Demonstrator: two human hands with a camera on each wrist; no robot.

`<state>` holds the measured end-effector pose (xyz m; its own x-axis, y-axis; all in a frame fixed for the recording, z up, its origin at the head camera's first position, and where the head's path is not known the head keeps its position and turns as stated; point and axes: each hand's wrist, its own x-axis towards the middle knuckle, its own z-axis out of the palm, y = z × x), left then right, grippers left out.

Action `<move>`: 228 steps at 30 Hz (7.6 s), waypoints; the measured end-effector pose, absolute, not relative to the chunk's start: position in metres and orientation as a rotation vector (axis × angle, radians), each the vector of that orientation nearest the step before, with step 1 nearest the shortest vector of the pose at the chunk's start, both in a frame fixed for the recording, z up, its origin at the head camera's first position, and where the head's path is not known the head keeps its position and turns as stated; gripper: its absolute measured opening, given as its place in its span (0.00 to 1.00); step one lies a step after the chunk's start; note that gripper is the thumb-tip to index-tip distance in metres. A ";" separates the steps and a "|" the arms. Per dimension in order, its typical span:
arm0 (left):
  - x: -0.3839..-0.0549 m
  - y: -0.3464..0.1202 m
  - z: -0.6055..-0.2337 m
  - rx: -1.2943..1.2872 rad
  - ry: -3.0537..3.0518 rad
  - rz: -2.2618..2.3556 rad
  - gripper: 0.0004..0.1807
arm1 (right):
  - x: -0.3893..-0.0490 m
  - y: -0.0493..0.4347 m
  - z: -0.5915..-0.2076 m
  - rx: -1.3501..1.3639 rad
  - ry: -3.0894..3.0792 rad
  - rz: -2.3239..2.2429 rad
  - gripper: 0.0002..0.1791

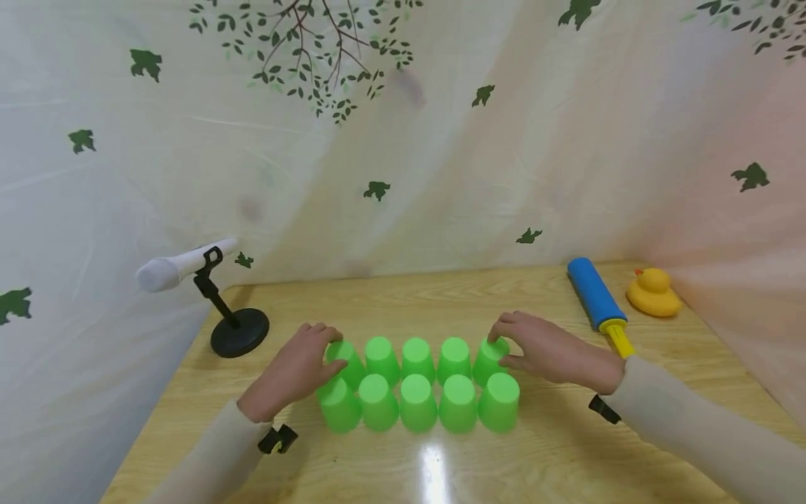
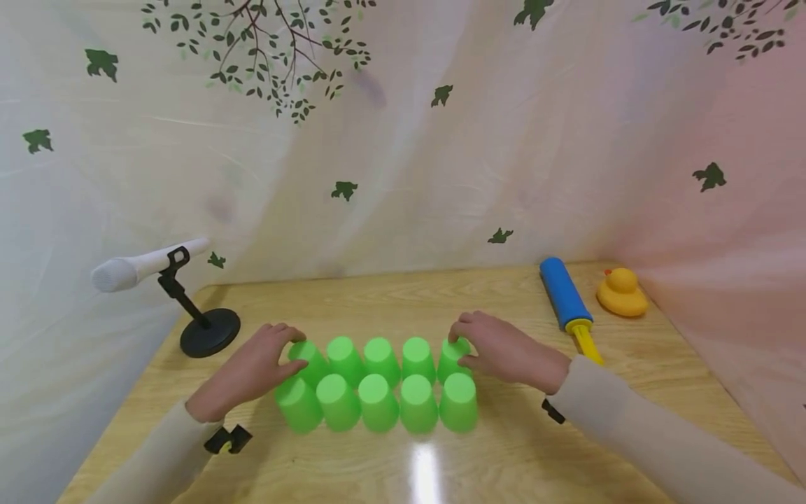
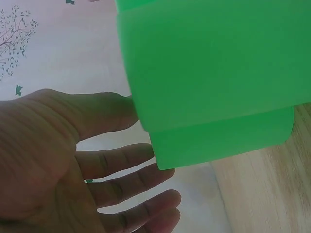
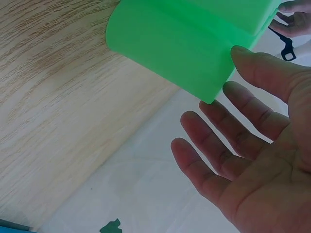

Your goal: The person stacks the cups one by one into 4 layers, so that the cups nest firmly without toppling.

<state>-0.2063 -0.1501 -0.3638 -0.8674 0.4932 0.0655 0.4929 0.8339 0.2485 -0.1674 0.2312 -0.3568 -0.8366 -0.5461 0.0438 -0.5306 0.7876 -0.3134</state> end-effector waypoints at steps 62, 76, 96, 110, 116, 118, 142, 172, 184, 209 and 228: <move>-0.319 -0.135 -0.366 0.907 2.941 0.428 0.19 | -0.296 0.164 -0.362 -0.935 2.870 -0.650 0.18; -0.333 -0.130 -0.364 0.927 2.922 0.417 0.19 | -0.323 0.133 -0.366 -0.948 2.851 -0.677 0.17; -0.340 -0.126 -0.366 0.970 2.939 0.383 0.17 | -0.339 0.109 -0.371 -0.932 2.879 -0.640 0.16; -0.344 -0.126 -0.363 0.991 2.958 0.400 0.16 | -0.340 0.095 -0.362 -0.926 2.870 -0.557 0.17; -0.345 -0.125 -0.364 0.948 2.934 0.381 0.19 | -0.338 0.097 -0.361 -0.891 2.866 -0.553 0.18; -0.344 -0.125 -0.365 0.951 2.923 0.383 0.20 | -0.337 0.099 -0.361 -0.865 2.850 -0.573 0.20; -0.267 -0.134 -0.341 1.374 2.850 0.363 0.20 | -0.298 0.164 -0.334 -1.035 2.884 -0.717 0.15; -0.235 -0.129 -0.351 1.443 2.767 0.364 0.21 | -0.214 0.208 -0.358 -1.202 2.754 -0.734 0.14; -0.235 -0.126 -0.354 1.477 2.726 0.378 0.21 | -0.208 0.205 -0.366 -1.247 2.723 -0.736 0.15; -0.243 -0.122 -0.356 1.483 2.704 0.270 0.17 | -0.213 0.198 -0.368 -1.221 2.682 -0.709 0.12; -0.241 -0.122 -0.364 1.502 2.715 0.274 0.16 | -0.205 0.194 -0.374 -1.217 2.700 -0.724 0.11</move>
<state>-0.2407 -0.1215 -0.3638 -0.5349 0.8427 0.0615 0.8379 0.5198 0.1665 -0.2054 0.1940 -0.3744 -0.6779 -0.7273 0.1072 -0.6834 0.5696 -0.4566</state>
